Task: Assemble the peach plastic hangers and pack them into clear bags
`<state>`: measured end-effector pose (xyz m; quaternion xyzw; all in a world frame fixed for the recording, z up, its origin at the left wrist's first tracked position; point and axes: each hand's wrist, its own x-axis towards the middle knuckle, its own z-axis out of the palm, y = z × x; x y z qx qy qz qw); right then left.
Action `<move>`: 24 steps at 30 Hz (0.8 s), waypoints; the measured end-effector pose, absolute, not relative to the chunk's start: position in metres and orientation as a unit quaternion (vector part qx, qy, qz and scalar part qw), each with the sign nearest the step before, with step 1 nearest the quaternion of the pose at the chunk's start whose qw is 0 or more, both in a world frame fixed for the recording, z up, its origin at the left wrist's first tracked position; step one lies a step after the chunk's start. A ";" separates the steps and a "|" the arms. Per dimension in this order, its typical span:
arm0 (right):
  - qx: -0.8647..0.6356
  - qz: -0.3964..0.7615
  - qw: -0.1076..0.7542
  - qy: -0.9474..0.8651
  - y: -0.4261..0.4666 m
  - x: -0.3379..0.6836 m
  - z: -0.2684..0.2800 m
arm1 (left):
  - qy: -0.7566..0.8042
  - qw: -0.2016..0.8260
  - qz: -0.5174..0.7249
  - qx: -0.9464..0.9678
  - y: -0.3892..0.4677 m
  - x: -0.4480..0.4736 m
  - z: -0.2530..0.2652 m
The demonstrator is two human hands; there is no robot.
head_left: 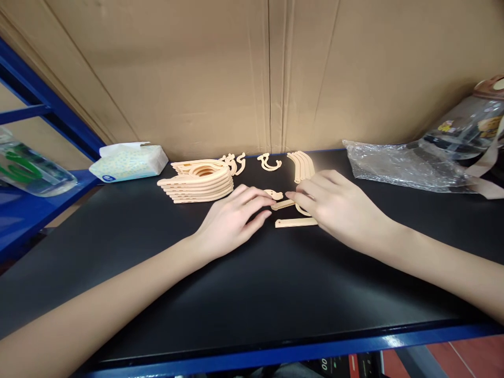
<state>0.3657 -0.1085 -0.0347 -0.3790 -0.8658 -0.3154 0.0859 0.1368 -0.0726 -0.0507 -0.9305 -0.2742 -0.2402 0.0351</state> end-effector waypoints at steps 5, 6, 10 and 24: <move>-0.375 -0.274 0.102 -0.880 -0.128 0.354 -0.032 | -0.295 0.046 -0.210 -0.931 -0.061 0.134 -0.054; -0.377 -0.263 0.099 -0.883 -0.130 0.353 -0.034 | -0.299 0.041 -0.201 -0.932 -0.060 0.134 -0.054; -0.397 -0.233 0.082 -0.884 -0.127 0.350 -0.042 | -0.304 0.032 -0.195 -0.932 -0.058 0.134 -0.056; -0.395 -0.288 0.094 -0.867 -0.125 0.346 -0.050 | -0.327 0.061 -0.180 -0.926 -0.063 0.134 -0.055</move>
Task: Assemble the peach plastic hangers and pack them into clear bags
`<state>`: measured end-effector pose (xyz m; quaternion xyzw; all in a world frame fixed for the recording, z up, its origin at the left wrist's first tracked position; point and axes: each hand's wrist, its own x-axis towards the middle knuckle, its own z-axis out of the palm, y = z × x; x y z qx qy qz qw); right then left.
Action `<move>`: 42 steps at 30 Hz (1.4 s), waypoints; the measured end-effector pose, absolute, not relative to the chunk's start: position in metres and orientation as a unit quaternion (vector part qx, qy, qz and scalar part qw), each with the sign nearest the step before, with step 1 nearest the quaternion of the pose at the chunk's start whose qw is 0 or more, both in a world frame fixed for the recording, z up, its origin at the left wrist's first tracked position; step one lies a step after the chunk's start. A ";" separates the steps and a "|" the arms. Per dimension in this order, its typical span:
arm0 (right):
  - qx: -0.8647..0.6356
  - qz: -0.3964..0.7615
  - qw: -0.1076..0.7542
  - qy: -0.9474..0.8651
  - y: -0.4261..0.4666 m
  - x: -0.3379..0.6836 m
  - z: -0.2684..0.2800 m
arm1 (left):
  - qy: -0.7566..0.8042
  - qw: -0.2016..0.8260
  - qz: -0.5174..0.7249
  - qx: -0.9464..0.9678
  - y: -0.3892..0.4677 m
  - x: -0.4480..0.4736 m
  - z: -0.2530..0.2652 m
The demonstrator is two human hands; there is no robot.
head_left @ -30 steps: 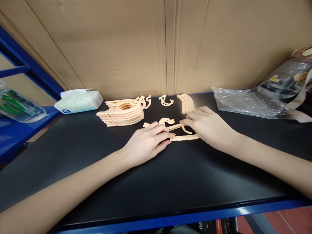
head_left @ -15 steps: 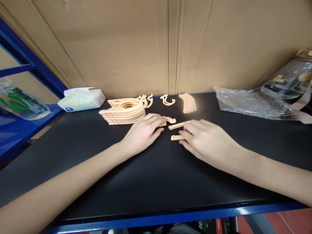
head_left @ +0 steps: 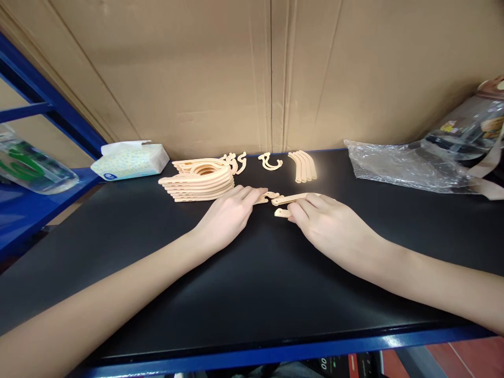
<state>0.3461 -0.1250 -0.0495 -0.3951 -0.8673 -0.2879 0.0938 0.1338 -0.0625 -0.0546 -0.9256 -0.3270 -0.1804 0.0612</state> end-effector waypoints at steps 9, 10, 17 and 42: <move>-0.400 -0.310 0.098 -0.857 -0.126 0.344 -0.050 | -0.332 0.112 -0.172 -0.921 -0.063 0.135 -0.053; -0.398 -0.314 0.100 -0.856 -0.126 0.343 -0.050 | -0.332 0.112 -0.170 -0.921 -0.062 0.135 -0.054; -0.398 -0.326 0.112 -0.850 -0.125 0.342 -0.050 | -0.337 0.136 -0.163 -0.917 -0.062 0.134 -0.056; -0.370 -0.122 0.163 -0.906 -0.101 0.357 -0.057 | -0.391 0.052 -0.141 -0.908 -0.081 0.141 -0.047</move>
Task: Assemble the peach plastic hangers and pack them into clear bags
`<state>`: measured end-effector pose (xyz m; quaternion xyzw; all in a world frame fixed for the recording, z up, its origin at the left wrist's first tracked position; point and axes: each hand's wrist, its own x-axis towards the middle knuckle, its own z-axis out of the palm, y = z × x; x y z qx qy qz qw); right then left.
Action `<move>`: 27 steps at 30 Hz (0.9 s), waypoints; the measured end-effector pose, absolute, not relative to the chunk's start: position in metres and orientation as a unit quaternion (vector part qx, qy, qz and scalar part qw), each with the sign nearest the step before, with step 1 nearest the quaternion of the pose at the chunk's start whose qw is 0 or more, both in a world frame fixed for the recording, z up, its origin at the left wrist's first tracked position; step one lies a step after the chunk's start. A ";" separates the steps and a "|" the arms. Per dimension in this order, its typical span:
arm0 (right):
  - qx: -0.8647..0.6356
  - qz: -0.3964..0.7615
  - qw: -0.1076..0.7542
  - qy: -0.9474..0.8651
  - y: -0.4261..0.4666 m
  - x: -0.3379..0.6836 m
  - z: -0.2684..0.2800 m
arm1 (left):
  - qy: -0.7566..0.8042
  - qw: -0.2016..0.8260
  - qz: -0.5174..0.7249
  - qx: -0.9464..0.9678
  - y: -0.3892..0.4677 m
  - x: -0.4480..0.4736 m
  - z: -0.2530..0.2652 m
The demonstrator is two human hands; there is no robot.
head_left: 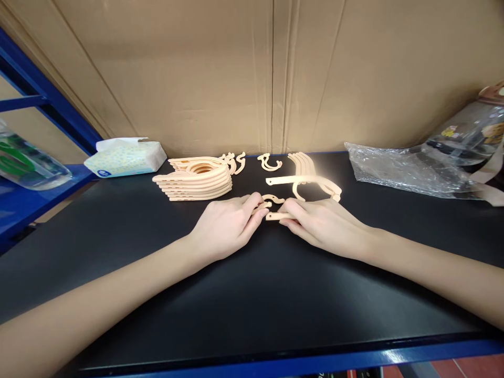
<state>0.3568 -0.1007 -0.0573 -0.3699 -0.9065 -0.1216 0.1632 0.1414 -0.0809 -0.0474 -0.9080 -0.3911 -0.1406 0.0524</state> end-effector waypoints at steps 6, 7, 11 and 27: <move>-0.358 -0.093 0.209 -0.905 -0.100 0.360 -0.057 | -0.382 -0.022 -0.134 -0.914 -0.080 0.140 -0.047; -0.354 -0.091 0.211 -0.906 -0.099 0.361 -0.058 | -0.381 -0.027 -0.134 -0.914 -0.080 0.140 -0.047; -0.356 -0.076 0.209 -0.907 -0.097 0.362 -0.058 | -0.383 -0.051 -0.135 -0.912 -0.080 0.140 -0.047; -0.360 -0.056 0.221 -0.905 -0.099 0.359 -0.060 | -0.315 -0.029 -0.102 -0.943 -0.074 0.137 -0.048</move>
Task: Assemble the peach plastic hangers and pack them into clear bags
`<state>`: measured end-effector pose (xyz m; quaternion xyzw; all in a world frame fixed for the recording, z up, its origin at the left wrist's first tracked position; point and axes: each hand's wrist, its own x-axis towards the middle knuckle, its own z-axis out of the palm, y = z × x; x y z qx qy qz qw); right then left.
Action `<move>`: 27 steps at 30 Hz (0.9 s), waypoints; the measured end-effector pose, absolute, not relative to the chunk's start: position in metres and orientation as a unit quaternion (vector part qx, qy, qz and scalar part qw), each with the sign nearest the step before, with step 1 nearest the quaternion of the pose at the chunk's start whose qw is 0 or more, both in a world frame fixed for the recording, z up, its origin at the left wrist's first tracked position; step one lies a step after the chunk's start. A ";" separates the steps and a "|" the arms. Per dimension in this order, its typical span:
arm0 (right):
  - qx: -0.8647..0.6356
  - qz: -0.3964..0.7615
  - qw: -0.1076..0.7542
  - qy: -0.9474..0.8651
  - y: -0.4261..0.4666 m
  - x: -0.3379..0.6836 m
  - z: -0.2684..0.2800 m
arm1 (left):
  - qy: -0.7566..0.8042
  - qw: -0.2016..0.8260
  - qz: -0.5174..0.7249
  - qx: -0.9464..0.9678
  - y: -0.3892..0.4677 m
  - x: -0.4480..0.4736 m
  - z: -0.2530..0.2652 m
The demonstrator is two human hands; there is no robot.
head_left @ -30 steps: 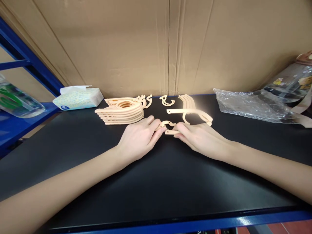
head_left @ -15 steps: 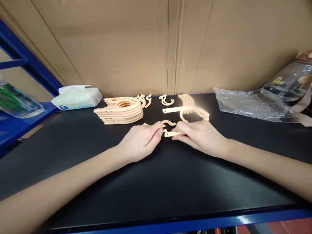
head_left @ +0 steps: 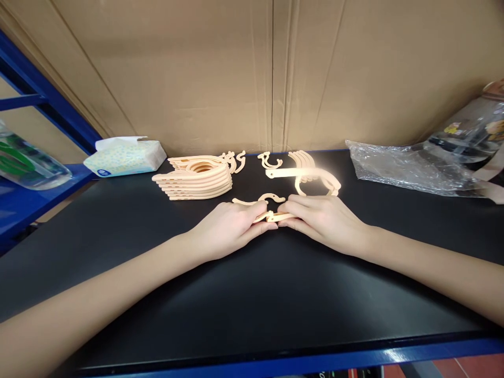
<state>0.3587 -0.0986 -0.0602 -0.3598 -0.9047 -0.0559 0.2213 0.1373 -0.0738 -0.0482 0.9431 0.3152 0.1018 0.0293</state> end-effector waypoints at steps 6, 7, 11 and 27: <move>-0.360 -0.064 0.198 -0.910 -0.098 0.358 -0.061 | 0.302 -0.044 0.053 0.951 -0.075 0.137 -0.044; -0.359 -0.069 0.197 -0.910 -0.098 0.358 -0.061 | 0.300 -0.061 0.046 0.951 -0.075 0.137 -0.043; -0.372 -0.057 0.184 -0.908 -0.100 0.357 -0.060 | 0.287 -0.105 0.030 0.952 -0.074 0.137 -0.043; -0.362 0.039 0.175 -0.915 -0.100 0.359 -0.059 | 0.192 -0.253 0.076 0.945 -0.073 0.136 -0.046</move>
